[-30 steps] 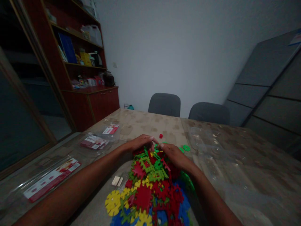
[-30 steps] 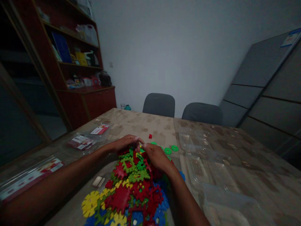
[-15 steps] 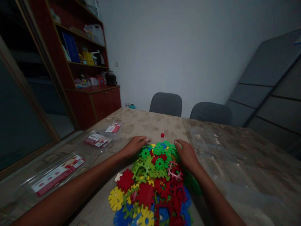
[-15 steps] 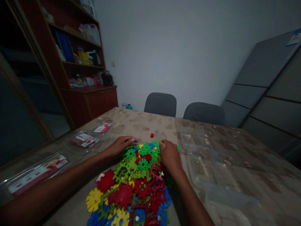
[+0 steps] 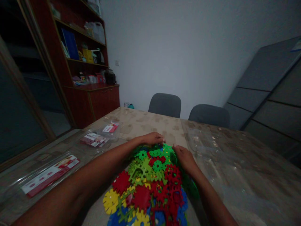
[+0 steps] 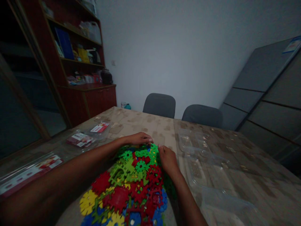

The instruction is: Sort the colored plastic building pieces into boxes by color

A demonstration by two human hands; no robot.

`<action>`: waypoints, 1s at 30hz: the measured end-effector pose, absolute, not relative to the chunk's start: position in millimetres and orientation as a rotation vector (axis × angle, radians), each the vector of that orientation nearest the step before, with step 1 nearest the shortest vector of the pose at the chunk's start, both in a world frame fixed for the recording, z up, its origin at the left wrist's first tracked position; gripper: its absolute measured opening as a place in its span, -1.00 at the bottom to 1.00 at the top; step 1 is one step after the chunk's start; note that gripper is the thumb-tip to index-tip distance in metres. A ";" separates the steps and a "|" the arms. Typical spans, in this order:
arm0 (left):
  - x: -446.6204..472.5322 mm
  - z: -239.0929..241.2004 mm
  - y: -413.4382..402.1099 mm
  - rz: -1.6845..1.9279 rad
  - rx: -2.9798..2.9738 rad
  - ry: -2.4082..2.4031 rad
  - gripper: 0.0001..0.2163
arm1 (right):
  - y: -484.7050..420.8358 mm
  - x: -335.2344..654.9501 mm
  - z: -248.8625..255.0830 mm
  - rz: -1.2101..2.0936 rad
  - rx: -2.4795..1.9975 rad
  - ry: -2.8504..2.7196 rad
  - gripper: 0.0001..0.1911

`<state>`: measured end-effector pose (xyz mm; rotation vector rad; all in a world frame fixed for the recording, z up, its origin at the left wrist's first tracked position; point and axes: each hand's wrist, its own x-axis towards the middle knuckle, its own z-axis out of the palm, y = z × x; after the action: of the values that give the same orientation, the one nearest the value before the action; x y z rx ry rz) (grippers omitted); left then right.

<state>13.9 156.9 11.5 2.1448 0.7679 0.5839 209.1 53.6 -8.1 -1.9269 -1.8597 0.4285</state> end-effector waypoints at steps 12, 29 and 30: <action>-77.0 -0.6 97.9 0.695 2.287 0.926 -0.76 | -27.4 214.2 -48.3 0.484 -1.697 -1.660 -0.36; -68.5 43.3 1.8 0.247 2.621 0.565 -0.92 | -99.8 198.8 17.1 0.683 -2.024 -2.396 -0.46; -66.4 45.5 -1.8 0.212 2.622 0.562 -0.93 | -101.1 191.7 16.0 0.706 -2.074 -2.441 -0.35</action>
<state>-66.4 -1.8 45.5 2.6220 0.5617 0.2117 191.7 -101.1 16.0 -2.0743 -2.4413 0.7057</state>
